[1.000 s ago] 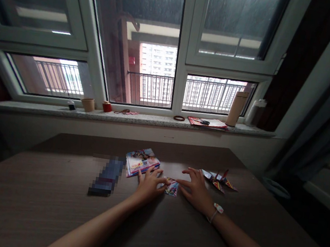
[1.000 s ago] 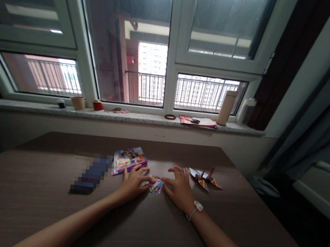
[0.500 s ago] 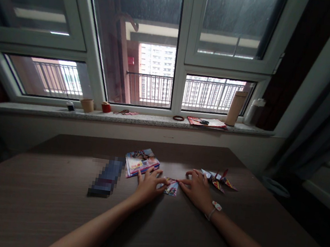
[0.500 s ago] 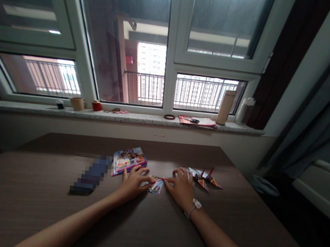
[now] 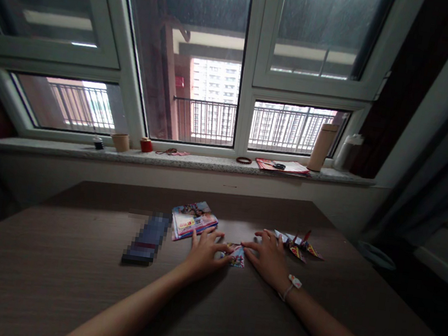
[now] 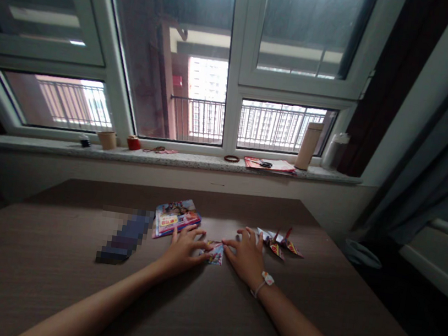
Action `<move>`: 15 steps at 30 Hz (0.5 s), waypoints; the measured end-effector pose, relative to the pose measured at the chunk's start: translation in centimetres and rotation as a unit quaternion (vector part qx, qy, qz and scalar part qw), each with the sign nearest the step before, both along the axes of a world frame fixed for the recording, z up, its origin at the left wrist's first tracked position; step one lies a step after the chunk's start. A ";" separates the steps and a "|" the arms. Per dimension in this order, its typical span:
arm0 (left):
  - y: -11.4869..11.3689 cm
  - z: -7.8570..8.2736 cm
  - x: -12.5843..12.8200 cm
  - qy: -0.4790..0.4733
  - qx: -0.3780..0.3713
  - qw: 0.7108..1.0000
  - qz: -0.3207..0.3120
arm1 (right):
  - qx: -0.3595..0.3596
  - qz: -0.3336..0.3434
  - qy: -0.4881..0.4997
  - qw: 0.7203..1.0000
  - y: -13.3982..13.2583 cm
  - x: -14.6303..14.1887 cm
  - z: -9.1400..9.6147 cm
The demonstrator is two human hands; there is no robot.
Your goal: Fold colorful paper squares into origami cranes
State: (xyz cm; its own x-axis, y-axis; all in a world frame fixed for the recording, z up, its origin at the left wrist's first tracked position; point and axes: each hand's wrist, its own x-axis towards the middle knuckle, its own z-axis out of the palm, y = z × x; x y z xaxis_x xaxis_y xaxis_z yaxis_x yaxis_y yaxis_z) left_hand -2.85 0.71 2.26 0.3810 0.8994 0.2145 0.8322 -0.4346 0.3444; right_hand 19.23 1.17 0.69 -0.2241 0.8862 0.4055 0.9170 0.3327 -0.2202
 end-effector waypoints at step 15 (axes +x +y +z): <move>0.0 -0.3 0.1 0.009 0.019 1.000 0.007 | 0.019 0.084 -0.007 0.996 -0.1 0.0 0.2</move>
State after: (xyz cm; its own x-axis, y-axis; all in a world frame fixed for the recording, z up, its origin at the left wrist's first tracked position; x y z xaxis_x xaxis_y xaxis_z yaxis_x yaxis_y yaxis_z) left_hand -2.70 0.68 1.99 0.3731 0.8959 0.2410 0.8442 -0.4356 0.3125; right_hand 19.22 1.06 0.90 -0.3735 0.8196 0.4344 0.8504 0.4897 -0.1927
